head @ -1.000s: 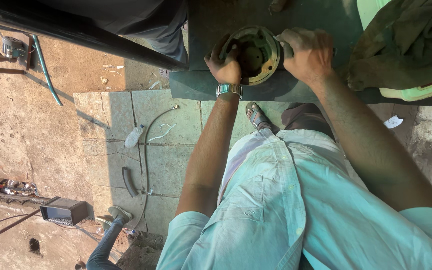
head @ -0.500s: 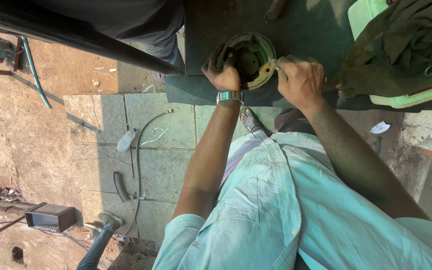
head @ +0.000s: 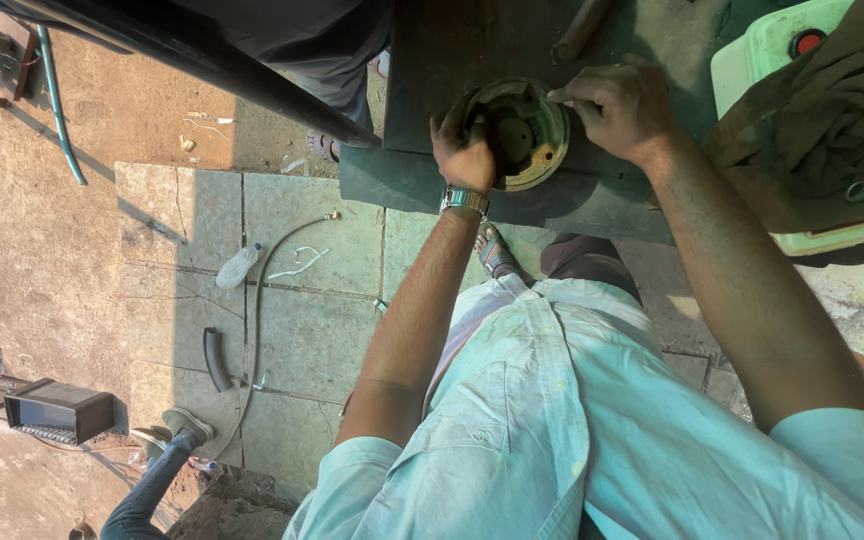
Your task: The person uses a wrench to tighten bolts on a metal clamp attached to a large green pipe. They then scrape residue from the inside of a circular metal part with a small tool. The person works in a workshop with tools and parts visible on the floor and a nearby table.
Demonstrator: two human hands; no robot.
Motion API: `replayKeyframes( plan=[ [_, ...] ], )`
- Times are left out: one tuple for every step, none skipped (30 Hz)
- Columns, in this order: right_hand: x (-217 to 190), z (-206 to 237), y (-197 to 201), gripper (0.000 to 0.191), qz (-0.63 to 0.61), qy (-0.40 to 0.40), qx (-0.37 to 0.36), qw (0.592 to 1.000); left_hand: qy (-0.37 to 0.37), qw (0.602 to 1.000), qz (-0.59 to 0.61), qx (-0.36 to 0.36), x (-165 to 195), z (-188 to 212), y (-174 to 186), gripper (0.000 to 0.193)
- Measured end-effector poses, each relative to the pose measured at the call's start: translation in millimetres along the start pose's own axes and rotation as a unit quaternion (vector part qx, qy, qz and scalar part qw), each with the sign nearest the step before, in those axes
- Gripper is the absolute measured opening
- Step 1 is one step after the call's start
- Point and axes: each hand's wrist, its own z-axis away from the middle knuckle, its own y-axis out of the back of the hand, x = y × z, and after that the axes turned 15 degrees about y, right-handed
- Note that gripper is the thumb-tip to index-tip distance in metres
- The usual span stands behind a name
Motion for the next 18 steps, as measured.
replayKeyframes(
  plan=[
    [0.1,0.9,-1.5,0.012,-0.004,0.001,-0.001,1.000,0.003,1.000,-0.013,0.007,-0.9,-0.2,0.8,0.036],
    [-0.7,4.5,-2.8,0.015,-0.043,-0.009,0.008,0.999,0.003,1.000,-0.018,0.007,-1.8,-0.7,1.4,0.036],
    [-3.7,8.3,-2.2,0.017,-0.080,-0.019,0.018,0.996,0.001,1.000,-0.020,0.006,-2.6,-1.8,1.3,0.036],
    [-6.0,12.3,-0.7,0.020,-0.117,-0.028,0.027,0.992,-0.002,1.000,-0.022,0.006,-2.4,-2.8,0.8,0.036],
    [-8.1,16.4,0.8,0.020,-0.113,-0.026,0.018,0.993,-0.001,0.999,-0.032,0.006,-2.2,-3.9,1.0,0.036],
    [-10.1,20.3,2.7,0.020,-0.108,-0.025,0.009,0.994,0.000,0.999,-0.042,0.005,-1.7,-4.2,1.1,0.036],
    [-10.2,22.3,3.8,0.020,-0.104,-0.024,0.000,0.994,0.000,0.999,-0.052,0.005,-1.4,-4.2,1.4,0.037],
    [-9.2,22.7,4.0,0.019,-0.089,-0.019,-0.009,0.996,-0.006,0.999,-0.052,0.004,-1.1,-4.1,2.1,0.037],
    [-6.7,21.4,3.5,0.019,-0.071,-0.015,-0.017,0.997,-0.014,0.999,-0.051,0.001,-0.6,-4.3,2.1,0.038],
    [-3.6,19.2,2.5,0.018,-0.054,-0.011,-0.026,0.998,-0.021,0.999,-0.050,-0.001,-0.5,-4.4,2.0,0.039],
    [0.2,15.7,0.3,0.018,-0.041,-0.001,-0.009,0.999,-0.025,0.999,-0.037,-0.009,-0.6,-4.5,1.9,0.039],
    [4.3,11.2,-2.8,0.018,-0.030,0.008,0.007,1.000,-0.027,0.999,-0.025,-0.018,-1.2,-4.4,2.1,0.039],
    [7.4,8.6,-4.6,0.018,-0.020,0.018,0.021,0.999,-0.028,0.999,-0.013,-0.025,-2.3,-3.6,1.8,0.040],
    [8.1,6.4,-4.9,0.018,-0.032,-0.004,0.015,0.999,-0.030,0.999,-0.005,-0.028,-3.0,-3.8,1.8,0.040],
    [8.0,6.8,-4.7,0.017,-0.043,-0.027,0.008,0.999,-0.032,0.999,0.002,-0.032,-3.8,-3.6,1.5,0.040],
    [7.1,8.6,-4.9,0.017,-0.054,-0.050,0.002,0.997,-0.034,0.999,0.010,-0.037,-4.5,-3.4,1.4,0.040],
    [5.5,13.3,-2.6,0.019,-0.060,-0.039,-0.001,0.997,-0.036,0.999,0.006,-0.037,-4.6,-3.6,0.7,0.040],
    [1.9,19.1,1.5,0.021,-0.066,-0.027,-0.006,0.997,-0.037,0.999,0.004,-0.034,-4.6,-3.5,0.1,0.040]
  ],
)
